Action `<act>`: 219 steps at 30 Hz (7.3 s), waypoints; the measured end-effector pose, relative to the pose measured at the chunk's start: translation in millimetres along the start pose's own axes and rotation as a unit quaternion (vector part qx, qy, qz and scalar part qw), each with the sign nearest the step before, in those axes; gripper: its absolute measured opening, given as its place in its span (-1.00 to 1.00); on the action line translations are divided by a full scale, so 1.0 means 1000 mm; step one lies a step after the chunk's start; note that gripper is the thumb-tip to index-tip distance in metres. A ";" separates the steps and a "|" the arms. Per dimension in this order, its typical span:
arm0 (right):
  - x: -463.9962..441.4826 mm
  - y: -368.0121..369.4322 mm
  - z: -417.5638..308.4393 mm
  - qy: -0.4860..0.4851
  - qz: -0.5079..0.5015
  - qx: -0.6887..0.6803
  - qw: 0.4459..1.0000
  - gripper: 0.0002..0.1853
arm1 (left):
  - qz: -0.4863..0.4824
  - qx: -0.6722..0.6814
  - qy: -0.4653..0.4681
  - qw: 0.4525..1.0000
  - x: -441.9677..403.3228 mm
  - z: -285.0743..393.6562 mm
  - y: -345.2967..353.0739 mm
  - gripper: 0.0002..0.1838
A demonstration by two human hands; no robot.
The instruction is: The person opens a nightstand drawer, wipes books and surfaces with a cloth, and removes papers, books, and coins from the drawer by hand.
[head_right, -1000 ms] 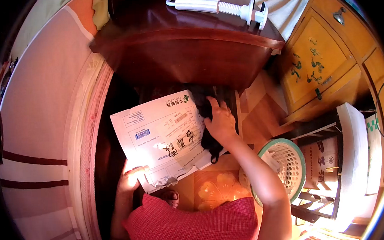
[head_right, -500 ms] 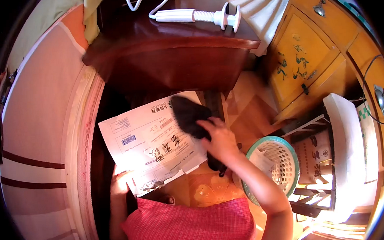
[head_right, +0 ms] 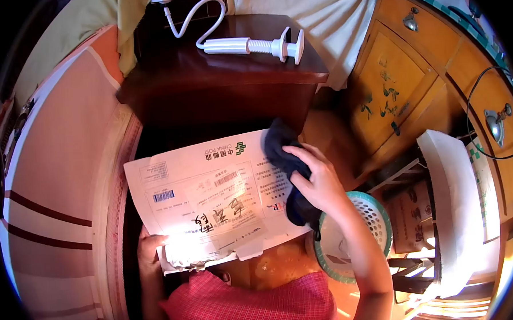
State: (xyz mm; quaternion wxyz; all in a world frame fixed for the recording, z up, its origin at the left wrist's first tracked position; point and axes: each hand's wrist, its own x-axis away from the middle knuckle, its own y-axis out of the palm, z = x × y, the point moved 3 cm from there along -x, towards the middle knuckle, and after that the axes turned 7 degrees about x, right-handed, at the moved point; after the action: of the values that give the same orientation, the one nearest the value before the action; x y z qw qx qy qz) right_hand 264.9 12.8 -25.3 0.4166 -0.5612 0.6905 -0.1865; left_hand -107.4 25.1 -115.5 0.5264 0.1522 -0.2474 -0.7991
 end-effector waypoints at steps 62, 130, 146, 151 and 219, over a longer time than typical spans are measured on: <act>-0.001 -0.026 -0.045 0.193 0.029 -0.574 0.795 -0.42 | 0.077 0.090 0.147 0.982 -0.220 0.146 0.177 -0.68; -0.011 0.083 -0.005 0.175 0.111 -0.479 0.853 -0.34 | -0.086 -0.006 0.006 0.996 -0.085 -0.027 0.118 -0.47; 0.006 0.078 -0.050 0.144 0.128 -0.430 0.882 -0.67 | -0.066 0.016 0.241 0.968 -0.103 -0.021 0.120 0.28; -0.003 0.092 -0.082 -0.099 0.018 -0.211 0.972 -0.46 | -0.136 0.076 0.029 0.987 -0.074 -0.043 0.134 -0.09; 0.016 0.066 -0.045 0.051 -0.128 -0.205 0.969 -0.53 | -0.066 0.172 0.159 0.970 -0.111 -0.006 0.098 -0.35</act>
State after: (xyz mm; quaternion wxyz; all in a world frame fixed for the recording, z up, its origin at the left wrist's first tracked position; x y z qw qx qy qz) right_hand 187.9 8.4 -52.8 0.2301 -0.7080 0.6566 -0.1213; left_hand 14.8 94.3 -67.8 0.4707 0.3821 -0.2834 -0.7431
